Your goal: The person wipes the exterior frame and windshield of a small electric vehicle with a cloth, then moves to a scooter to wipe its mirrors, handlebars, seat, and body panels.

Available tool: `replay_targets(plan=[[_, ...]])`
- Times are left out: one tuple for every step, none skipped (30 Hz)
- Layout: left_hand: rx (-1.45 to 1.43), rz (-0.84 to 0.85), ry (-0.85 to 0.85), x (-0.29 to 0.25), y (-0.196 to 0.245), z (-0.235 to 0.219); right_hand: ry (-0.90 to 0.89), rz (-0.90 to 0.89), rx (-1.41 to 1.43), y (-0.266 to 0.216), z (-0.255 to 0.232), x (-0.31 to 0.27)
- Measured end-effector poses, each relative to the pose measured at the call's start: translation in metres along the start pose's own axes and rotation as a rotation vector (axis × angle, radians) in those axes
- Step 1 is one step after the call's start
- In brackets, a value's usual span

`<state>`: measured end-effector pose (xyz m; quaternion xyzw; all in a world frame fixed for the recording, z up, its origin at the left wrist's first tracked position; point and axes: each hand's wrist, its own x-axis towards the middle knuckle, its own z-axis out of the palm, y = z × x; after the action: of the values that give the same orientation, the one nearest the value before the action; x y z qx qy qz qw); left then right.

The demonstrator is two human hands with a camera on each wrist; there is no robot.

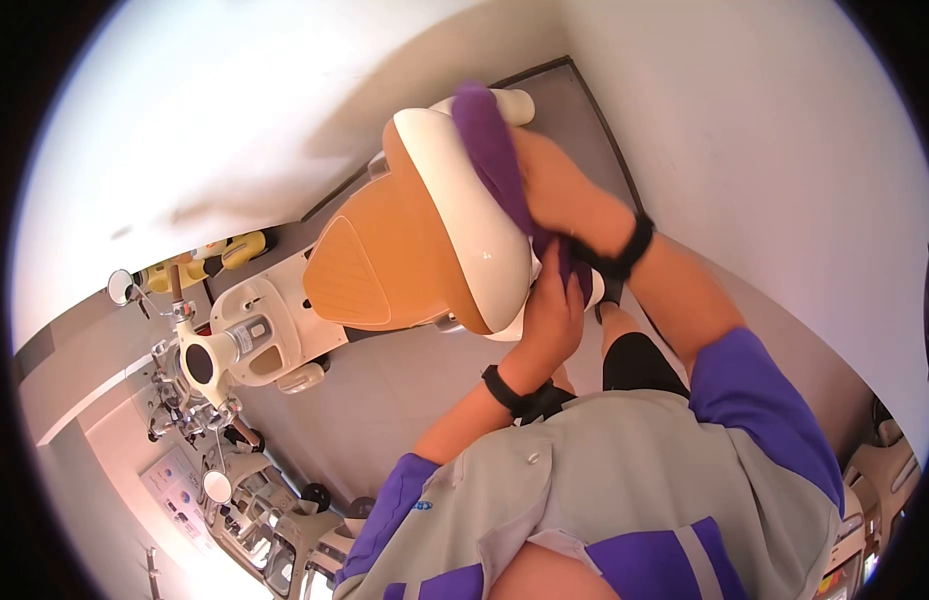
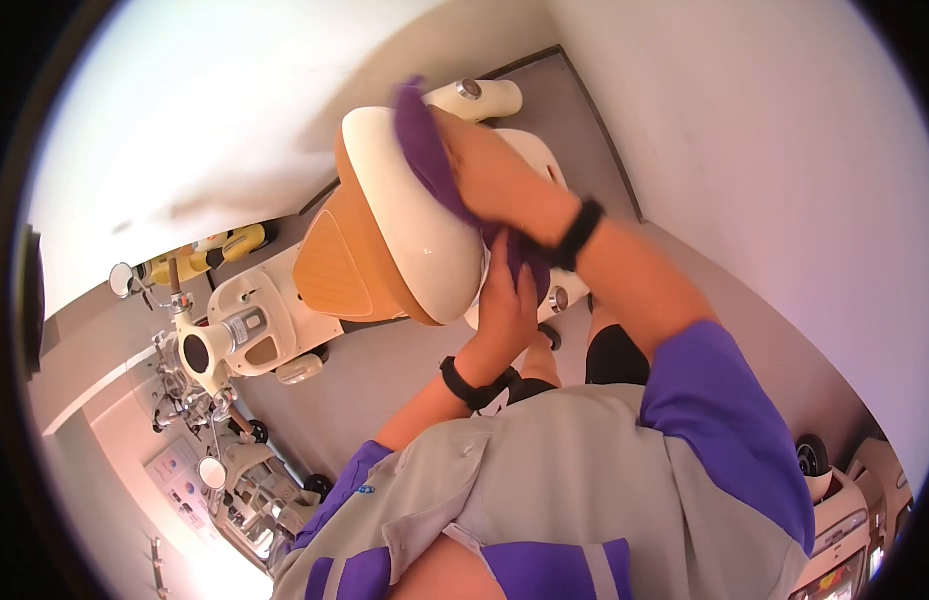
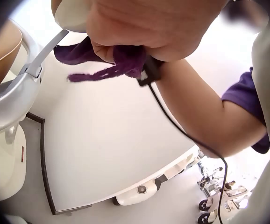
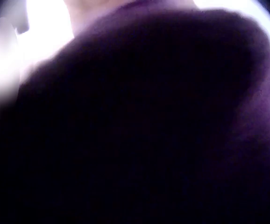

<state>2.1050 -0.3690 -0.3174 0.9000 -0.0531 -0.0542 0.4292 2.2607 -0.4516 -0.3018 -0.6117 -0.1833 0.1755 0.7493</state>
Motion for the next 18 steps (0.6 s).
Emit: replay_targets(plan=[[-0.034,-0.055,-0.129,-0.006,-0.004,-0.002,0.051,-0.084,-0.256,0.006,0.009,-0.018],[-0.068,-0.115,-0.258,-0.016,-0.009,-0.002,0.101,-0.167,-0.509,0.011,0.022,-0.037],[0.027,0.258,-0.133,-0.036,-0.031,0.006,0.086,-0.117,-0.245,-0.013,0.035,-0.051],[0.044,0.314,-0.123,-0.040,-0.028,0.002,0.190,-0.274,-0.407,-0.032,0.048,-0.060],[0.064,0.372,-0.115,-0.042,-0.022,-0.005,0.159,-0.345,-0.504,-0.035,0.050,-0.059],[0.086,0.430,-0.111,-0.044,-0.016,-0.014,0.132,-0.415,-0.600,-0.037,0.052,-0.058],[0.140,0.267,-0.155,-0.048,-0.007,-0.023,0.110,-0.417,-0.550,-0.040,0.051,-0.050],[0.193,0.107,-0.199,-0.052,0.003,-0.031,0.090,-0.420,-0.502,-0.041,0.044,-0.035],[0.245,-0.050,-0.238,-0.052,0.008,-0.035,0.071,-0.426,-0.458,-0.043,0.036,-0.018],[0.248,0.076,-0.113,-0.049,0.007,-0.035,0.008,-0.355,-0.431,-0.051,0.028,-0.006],[0.248,0.199,0.010,-0.044,0.005,-0.034,-0.055,-0.279,-0.402,-0.061,0.019,0.005],[0.246,0.320,0.136,-0.039,0.003,-0.034,-0.120,-0.204,-0.374,-0.064,0.012,0.015],[0.256,0.333,0.142,-0.031,0.010,-0.037,-0.137,-0.110,-0.314,-0.055,0.003,0.027],[0.240,0.327,0.150,-0.024,0.015,-0.036,-0.152,-0.014,-0.252,-0.039,-0.006,0.039],[0.224,0.320,0.154,-0.018,0.021,-0.034,-0.165,0.082,-0.189,-0.025,-0.010,0.042],[0.206,0.316,0.158,-0.017,0.024,-0.033,-0.082,0.092,-0.036,-0.012,-0.008,0.038],[0.152,0.279,0.146,-0.018,0.026,-0.032,-0.050,0.102,-0.021,0.004,-0.010,0.035],[0.161,0.261,0.135,-0.024,0.024,-0.032,-0.021,0.111,-0.009,0.019,-0.012,0.028]])
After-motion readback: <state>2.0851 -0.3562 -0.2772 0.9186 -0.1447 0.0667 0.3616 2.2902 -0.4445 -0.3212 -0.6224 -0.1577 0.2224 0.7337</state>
